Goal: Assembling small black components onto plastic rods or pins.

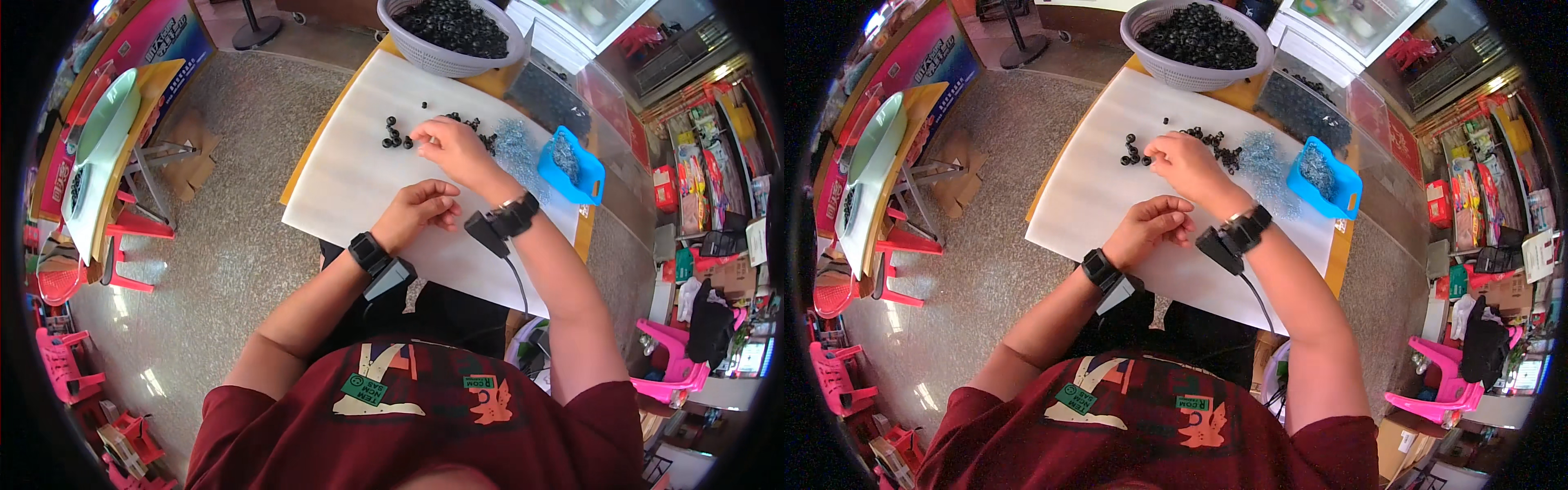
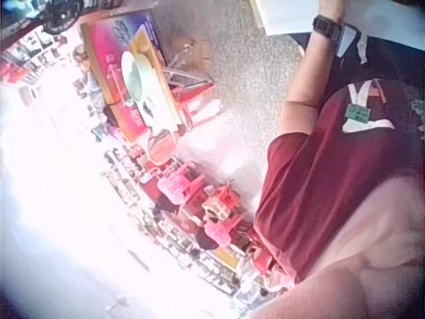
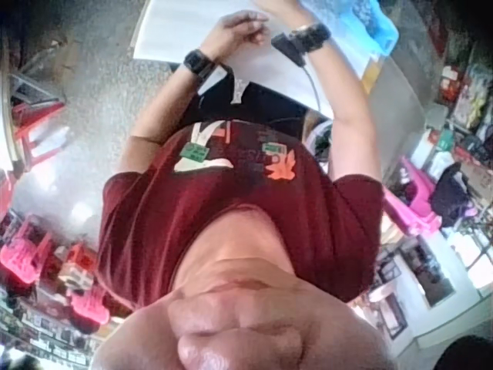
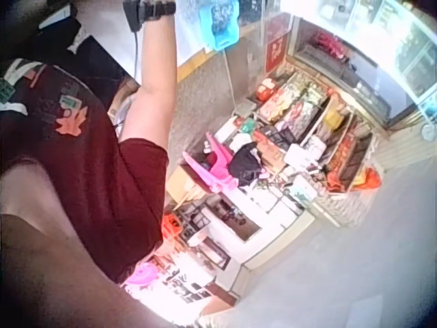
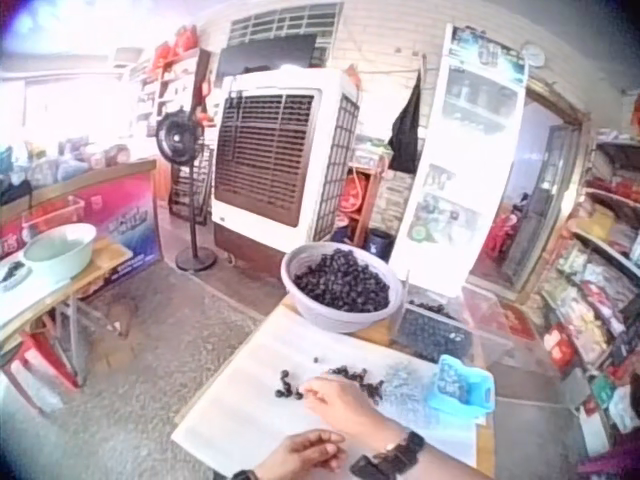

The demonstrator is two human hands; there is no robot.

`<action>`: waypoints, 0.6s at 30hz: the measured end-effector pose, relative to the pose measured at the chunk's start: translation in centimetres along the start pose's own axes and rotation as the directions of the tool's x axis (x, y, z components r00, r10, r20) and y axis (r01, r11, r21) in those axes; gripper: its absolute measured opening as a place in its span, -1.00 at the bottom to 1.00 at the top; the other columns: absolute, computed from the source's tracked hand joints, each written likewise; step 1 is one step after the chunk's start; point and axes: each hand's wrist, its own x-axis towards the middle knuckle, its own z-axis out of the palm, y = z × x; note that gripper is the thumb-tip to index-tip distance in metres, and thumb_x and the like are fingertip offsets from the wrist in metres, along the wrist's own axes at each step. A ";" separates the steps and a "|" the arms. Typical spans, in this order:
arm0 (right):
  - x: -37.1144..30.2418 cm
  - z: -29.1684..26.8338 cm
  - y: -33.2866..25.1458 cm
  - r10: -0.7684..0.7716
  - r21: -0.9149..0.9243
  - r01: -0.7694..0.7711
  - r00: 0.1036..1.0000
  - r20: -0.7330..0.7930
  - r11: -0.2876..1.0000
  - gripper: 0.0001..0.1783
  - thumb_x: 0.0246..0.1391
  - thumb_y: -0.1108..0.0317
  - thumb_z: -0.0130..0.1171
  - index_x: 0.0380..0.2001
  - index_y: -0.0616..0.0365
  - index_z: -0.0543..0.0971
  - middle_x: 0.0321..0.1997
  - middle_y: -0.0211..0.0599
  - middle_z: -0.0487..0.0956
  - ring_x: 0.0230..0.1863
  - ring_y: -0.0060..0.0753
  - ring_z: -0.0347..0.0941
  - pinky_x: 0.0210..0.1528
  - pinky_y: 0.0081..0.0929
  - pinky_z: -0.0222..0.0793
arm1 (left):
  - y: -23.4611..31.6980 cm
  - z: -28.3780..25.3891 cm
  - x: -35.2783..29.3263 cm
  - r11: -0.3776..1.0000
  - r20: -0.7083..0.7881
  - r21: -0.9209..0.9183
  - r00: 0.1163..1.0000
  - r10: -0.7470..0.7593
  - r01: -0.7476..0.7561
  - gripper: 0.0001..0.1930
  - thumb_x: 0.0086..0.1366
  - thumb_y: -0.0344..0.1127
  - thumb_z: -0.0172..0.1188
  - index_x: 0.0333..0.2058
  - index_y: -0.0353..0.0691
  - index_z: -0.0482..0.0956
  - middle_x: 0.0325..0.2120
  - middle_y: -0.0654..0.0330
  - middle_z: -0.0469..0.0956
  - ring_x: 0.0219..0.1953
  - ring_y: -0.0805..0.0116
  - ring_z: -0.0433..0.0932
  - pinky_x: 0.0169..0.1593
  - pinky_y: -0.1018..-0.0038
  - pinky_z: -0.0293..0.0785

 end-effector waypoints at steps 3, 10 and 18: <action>1.5 1.3 1.0 -0.068 -0.158 0.074 0.997 0.042 0.985 -0.80 -0.12 0.40 0.19 -0.37 0.23 0.53 -0.37 -0.17 0.51 -0.32 -0.20 0.47 -0.23 -0.33 0.38 | -0.4 -0.3 0.3 1.000 0.001 0.007 1.000 0.024 -0.024 -0.77 0.35 -0.40 -0.01 -0.05 -0.33 0.43 -0.31 0.17 0.52 -0.33 0.46 0.51 -0.13 0.46 0.52; 0.9 1.1 2.5 -0.064 -0.157 0.067 0.998 0.026 0.985 -0.83 -0.14 0.44 0.16 -0.38 0.21 0.50 -0.40 -0.17 0.51 -0.35 -0.19 0.47 -0.26 -0.32 0.38 | -0.7 -0.3 0.5 0.998 0.005 -0.011 0.998 0.055 -0.055 -0.78 0.35 -0.41 0.00 -0.07 -0.34 0.42 -0.30 0.19 0.51 -0.34 0.44 0.50 -0.14 0.46 0.52; -5.8 0.0 -1.2 0.088 0.122 -0.065 0.977 -0.192 0.990 -0.84 -0.04 0.55 0.10 -0.32 0.22 0.51 -0.36 -0.29 0.50 -0.47 -0.48 0.45 -0.40 -0.53 0.41 | -0.5 -0.2 0.8 0.941 -0.177 -0.268 0.971 0.161 -0.205 -0.79 0.34 -0.41 0.01 -0.10 -0.35 0.42 -0.31 0.18 0.51 -0.32 0.42 0.51 -0.17 0.46 0.51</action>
